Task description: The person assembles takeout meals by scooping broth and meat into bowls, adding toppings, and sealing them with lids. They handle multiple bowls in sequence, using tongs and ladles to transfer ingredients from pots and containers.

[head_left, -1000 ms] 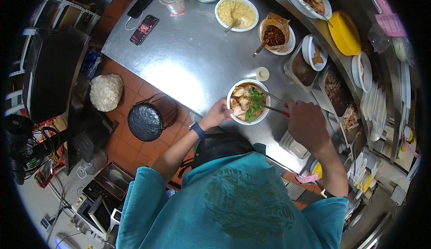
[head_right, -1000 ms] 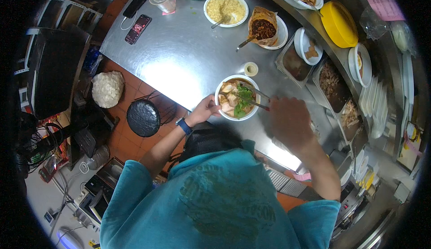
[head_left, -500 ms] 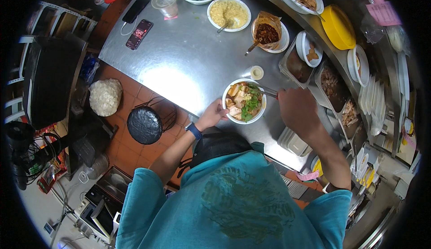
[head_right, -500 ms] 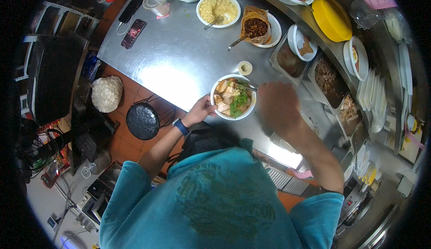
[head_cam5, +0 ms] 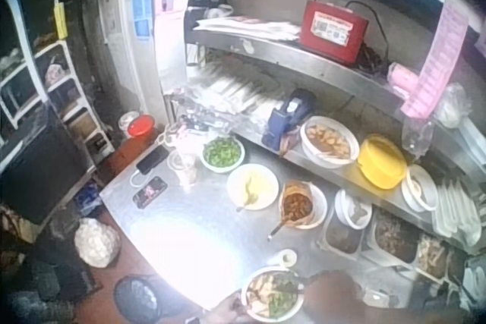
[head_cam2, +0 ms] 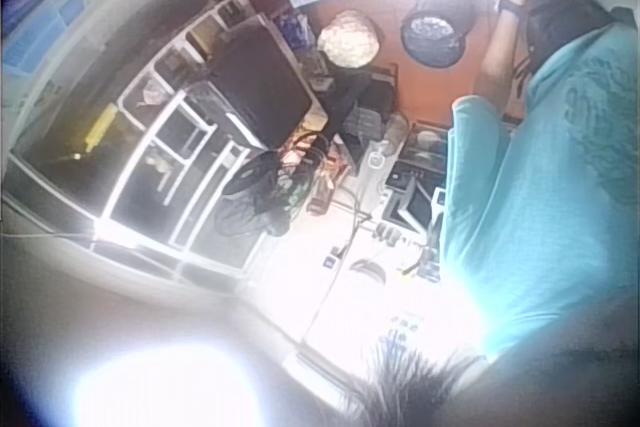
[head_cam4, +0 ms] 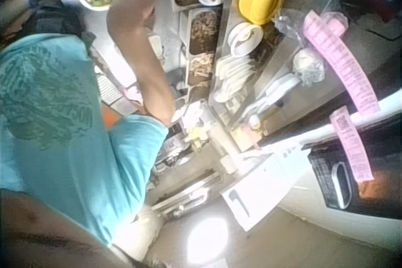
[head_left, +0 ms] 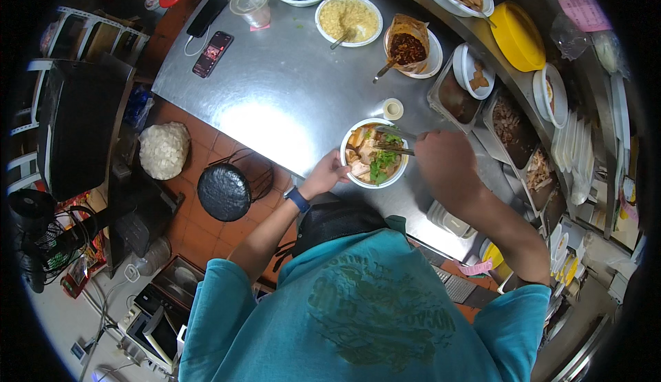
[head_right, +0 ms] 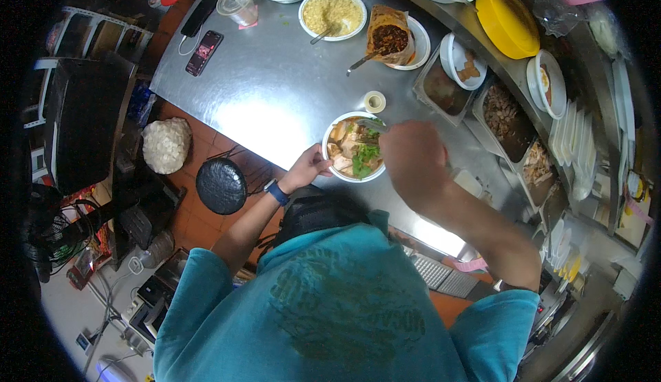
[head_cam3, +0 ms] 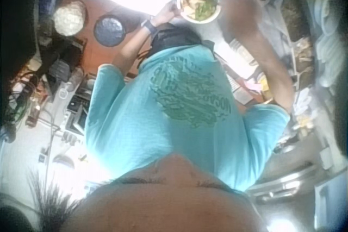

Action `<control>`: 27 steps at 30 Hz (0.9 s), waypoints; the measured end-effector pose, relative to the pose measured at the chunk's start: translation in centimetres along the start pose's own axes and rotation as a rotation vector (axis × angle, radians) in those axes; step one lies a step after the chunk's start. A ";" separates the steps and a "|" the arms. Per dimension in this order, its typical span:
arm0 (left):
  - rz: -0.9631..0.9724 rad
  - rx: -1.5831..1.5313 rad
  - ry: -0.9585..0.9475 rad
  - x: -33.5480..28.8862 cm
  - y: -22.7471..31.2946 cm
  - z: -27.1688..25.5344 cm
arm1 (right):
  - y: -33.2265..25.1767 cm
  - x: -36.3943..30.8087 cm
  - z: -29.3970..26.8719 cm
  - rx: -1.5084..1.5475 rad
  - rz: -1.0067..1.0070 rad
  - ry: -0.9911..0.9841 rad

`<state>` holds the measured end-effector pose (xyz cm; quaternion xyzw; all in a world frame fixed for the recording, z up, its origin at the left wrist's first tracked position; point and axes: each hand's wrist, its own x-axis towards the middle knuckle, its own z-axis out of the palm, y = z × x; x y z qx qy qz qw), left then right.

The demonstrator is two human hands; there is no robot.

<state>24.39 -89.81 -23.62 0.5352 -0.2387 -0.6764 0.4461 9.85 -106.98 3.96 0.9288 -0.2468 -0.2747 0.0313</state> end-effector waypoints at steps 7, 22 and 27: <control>0.016 -0.009 -0.011 0.1 -0.2 -0.1 | 0.3 -0.5 0.2 0.029 0.013 -0.022; 0.010 -0.084 -0.013 0.0 -0.1 -0.1 | 3.1 -0.3 1.8 0.250 -0.012 0.073; -0.006 -0.033 -0.001 0.0 -0.1 -0.1 | 3.4 2.1 2.6 0.348 0.001 0.006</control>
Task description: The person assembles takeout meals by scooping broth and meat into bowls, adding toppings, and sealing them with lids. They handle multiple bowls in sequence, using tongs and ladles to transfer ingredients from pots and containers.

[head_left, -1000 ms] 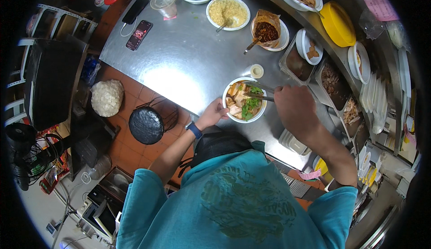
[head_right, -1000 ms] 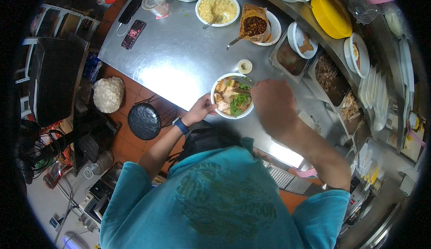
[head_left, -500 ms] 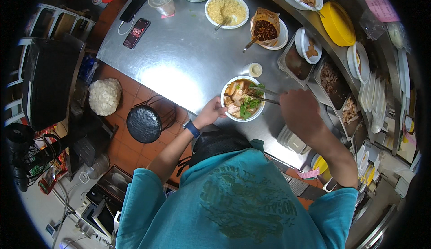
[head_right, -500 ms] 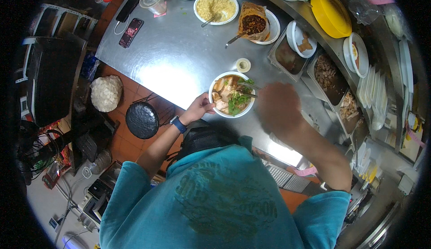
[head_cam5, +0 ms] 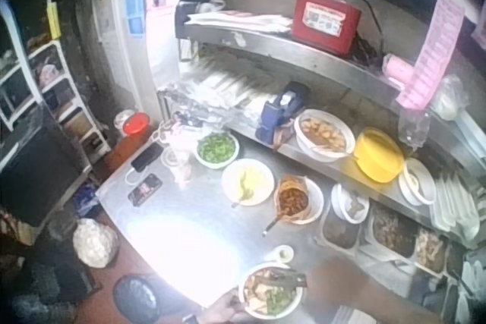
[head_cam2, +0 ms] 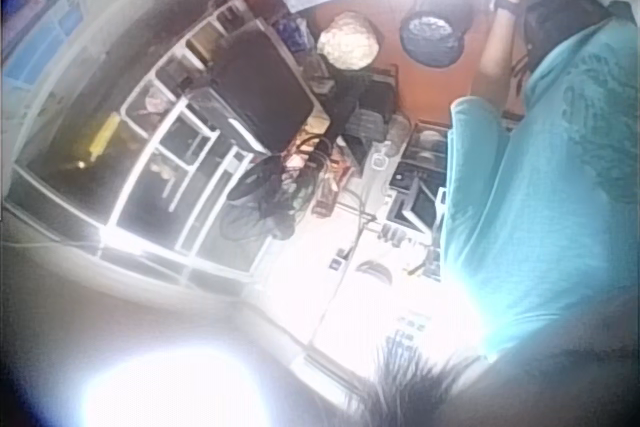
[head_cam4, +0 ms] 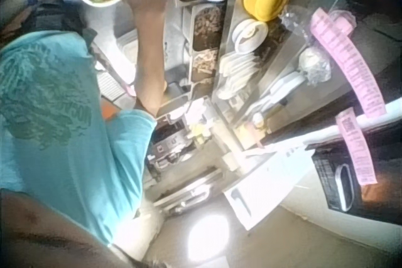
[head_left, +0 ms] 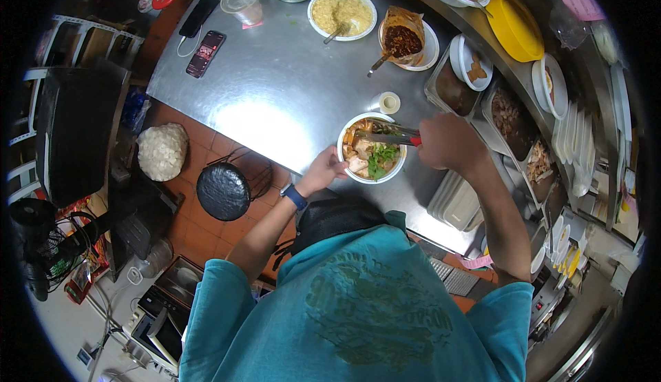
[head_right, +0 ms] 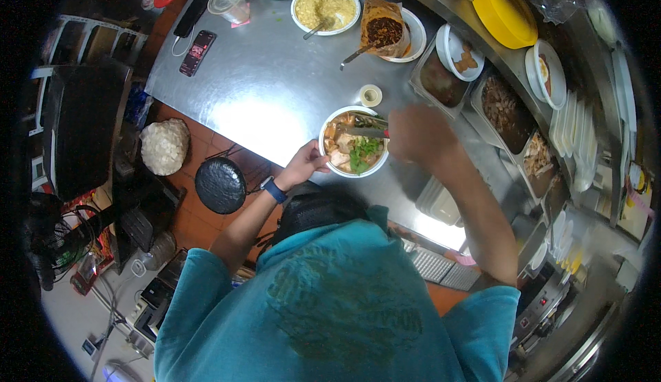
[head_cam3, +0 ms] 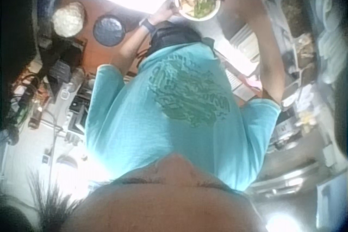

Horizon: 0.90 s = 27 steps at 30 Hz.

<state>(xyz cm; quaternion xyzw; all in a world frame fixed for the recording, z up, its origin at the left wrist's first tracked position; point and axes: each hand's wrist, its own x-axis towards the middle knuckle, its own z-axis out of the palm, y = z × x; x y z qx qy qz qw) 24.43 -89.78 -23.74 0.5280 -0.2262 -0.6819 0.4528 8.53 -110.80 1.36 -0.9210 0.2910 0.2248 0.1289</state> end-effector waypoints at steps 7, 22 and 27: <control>0.031 -0.010 0.011 -0.1 0.0 0.1 | -2.0 -4.3 -0.9 -0.124 0.001 -0.072; -0.011 -0.007 -0.005 -0.1 0.6 0.0 | -3.1 -7.5 -1.7 -0.262 0.077 -0.075; -0.012 -0.023 -0.006 0.0 0.3 -0.1 | -3.1 -4.4 -1.4 -0.289 0.033 -0.041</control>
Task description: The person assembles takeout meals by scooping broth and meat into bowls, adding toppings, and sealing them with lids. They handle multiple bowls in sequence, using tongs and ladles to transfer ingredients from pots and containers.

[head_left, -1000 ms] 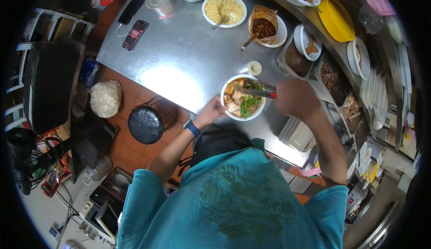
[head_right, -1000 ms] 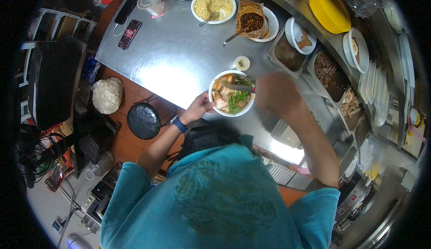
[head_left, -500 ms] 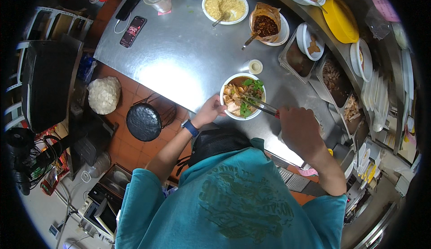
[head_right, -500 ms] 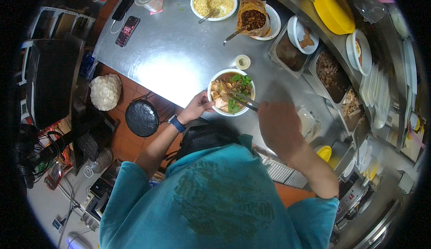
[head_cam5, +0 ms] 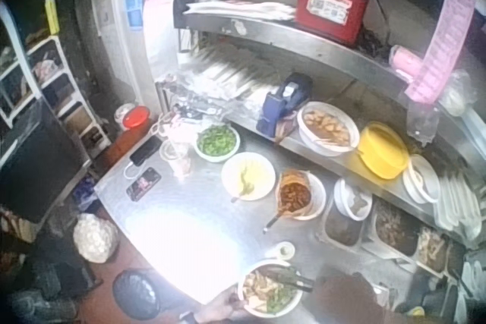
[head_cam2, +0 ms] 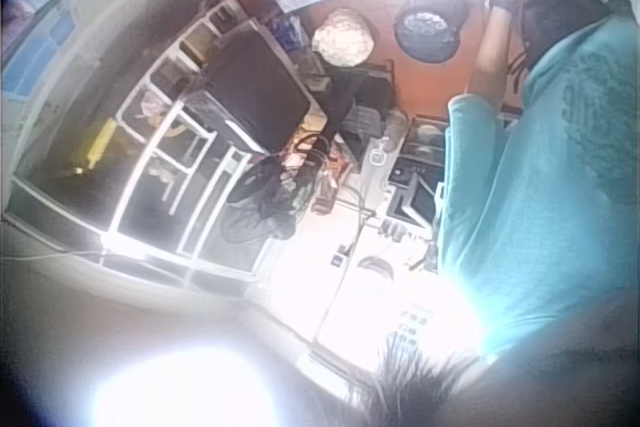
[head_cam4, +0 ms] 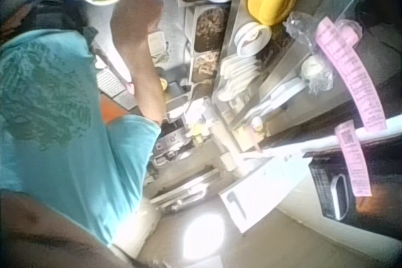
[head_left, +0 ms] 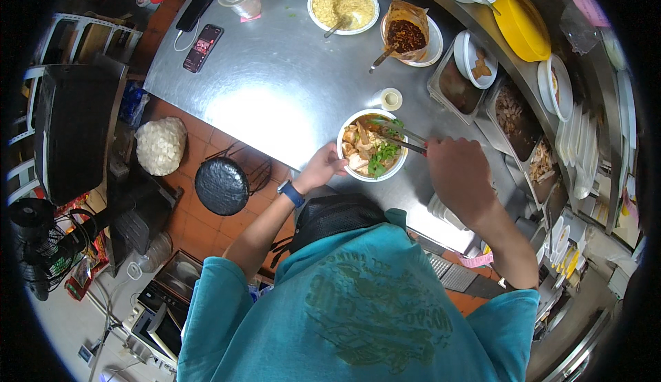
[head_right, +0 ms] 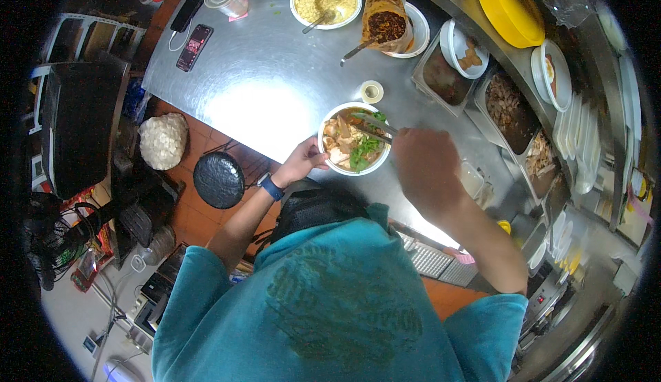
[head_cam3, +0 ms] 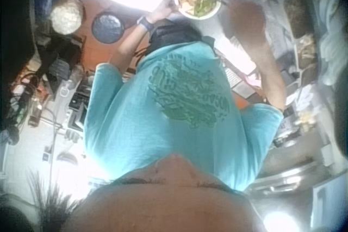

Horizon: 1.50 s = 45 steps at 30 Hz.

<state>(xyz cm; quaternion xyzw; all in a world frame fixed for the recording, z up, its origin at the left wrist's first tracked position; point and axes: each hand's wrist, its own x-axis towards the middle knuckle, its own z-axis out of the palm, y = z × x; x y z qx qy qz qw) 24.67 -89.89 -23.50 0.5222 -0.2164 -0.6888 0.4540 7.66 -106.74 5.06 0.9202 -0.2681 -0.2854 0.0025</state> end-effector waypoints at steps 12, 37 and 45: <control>-0.016 0.022 -0.015 0.2 -0.4 -0.3 | -1.0 0.5 -1.6 -0.115 -0.127 0.011; 0.006 0.010 -0.013 0.0 0.3 -0.1 | 1.1 -2.4 -0.5 0.101 0.163 0.029; 0.038 -0.040 0.060 -0.4 0.8 0.7 | 6.3 -14.7 8.0 1.210 0.744 0.180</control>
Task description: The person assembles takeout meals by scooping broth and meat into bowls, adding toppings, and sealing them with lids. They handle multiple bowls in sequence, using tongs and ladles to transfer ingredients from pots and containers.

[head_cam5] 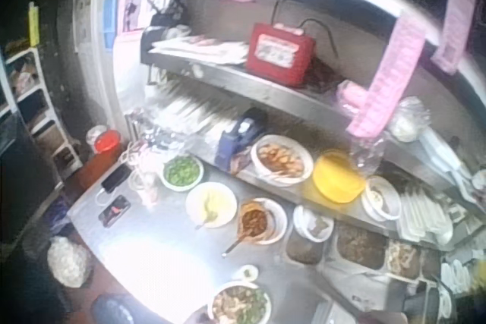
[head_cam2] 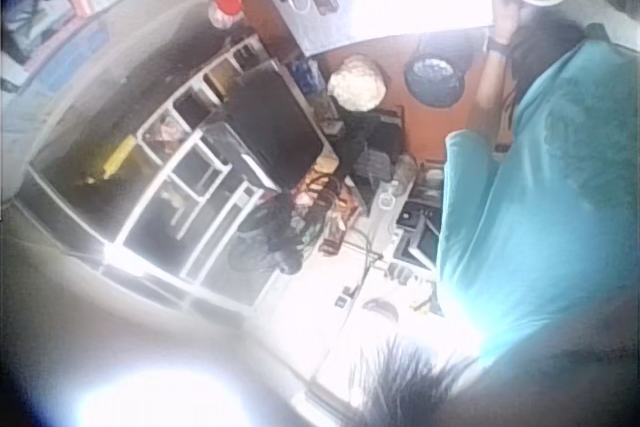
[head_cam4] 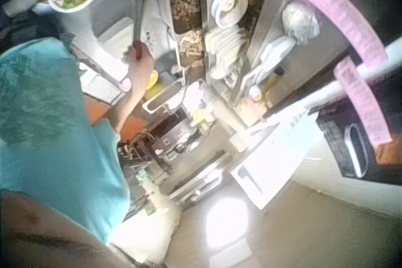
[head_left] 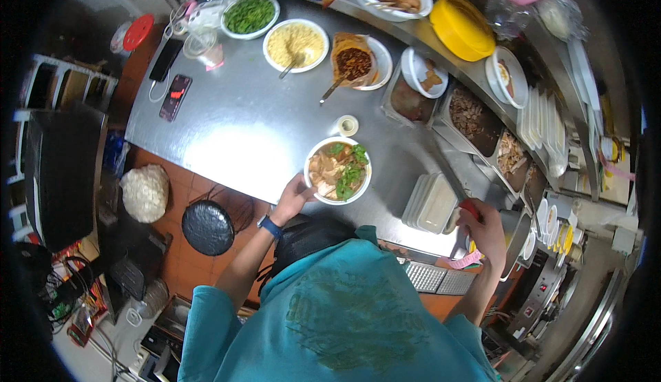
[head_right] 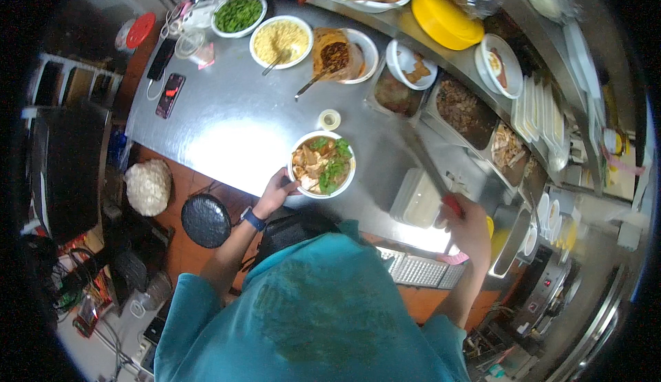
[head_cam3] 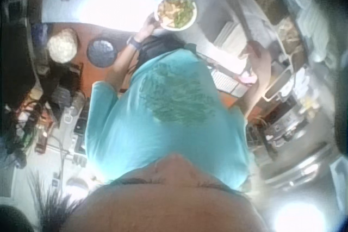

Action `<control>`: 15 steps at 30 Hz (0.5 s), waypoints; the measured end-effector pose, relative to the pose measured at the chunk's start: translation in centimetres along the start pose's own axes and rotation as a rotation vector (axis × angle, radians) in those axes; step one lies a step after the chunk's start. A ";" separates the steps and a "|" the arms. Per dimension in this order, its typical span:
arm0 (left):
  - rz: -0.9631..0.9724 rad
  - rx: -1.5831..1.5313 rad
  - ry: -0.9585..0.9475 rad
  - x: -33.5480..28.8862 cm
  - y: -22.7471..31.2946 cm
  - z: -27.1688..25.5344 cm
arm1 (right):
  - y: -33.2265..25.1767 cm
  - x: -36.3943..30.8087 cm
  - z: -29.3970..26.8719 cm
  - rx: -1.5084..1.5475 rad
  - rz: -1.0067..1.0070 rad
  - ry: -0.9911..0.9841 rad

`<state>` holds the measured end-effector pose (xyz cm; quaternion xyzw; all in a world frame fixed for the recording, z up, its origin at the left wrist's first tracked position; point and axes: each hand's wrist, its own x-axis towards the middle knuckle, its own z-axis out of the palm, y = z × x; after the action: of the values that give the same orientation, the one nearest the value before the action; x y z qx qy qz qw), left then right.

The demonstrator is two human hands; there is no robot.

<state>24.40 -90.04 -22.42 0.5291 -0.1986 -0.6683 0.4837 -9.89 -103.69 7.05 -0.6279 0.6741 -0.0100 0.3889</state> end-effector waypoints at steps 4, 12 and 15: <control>-0.028 0.074 0.067 0.4 -0.5 0.1 | 8.0 2.0 -3.0 0.026 0.094 0.300; -0.109 0.089 0.131 1.4 -0.2 -1.3 | 12.2 19.2 -6.3 -0.340 0.192 0.269; -0.067 0.095 0.160 1.4 0.1 -2.1 | 12.4 22.2 -6.3 -0.306 0.220 0.213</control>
<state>26.38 -90.74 -23.77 0.6094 -0.1732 -0.6295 0.4498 -21.61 -122.97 -6.13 -0.5974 0.7697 0.0686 0.2143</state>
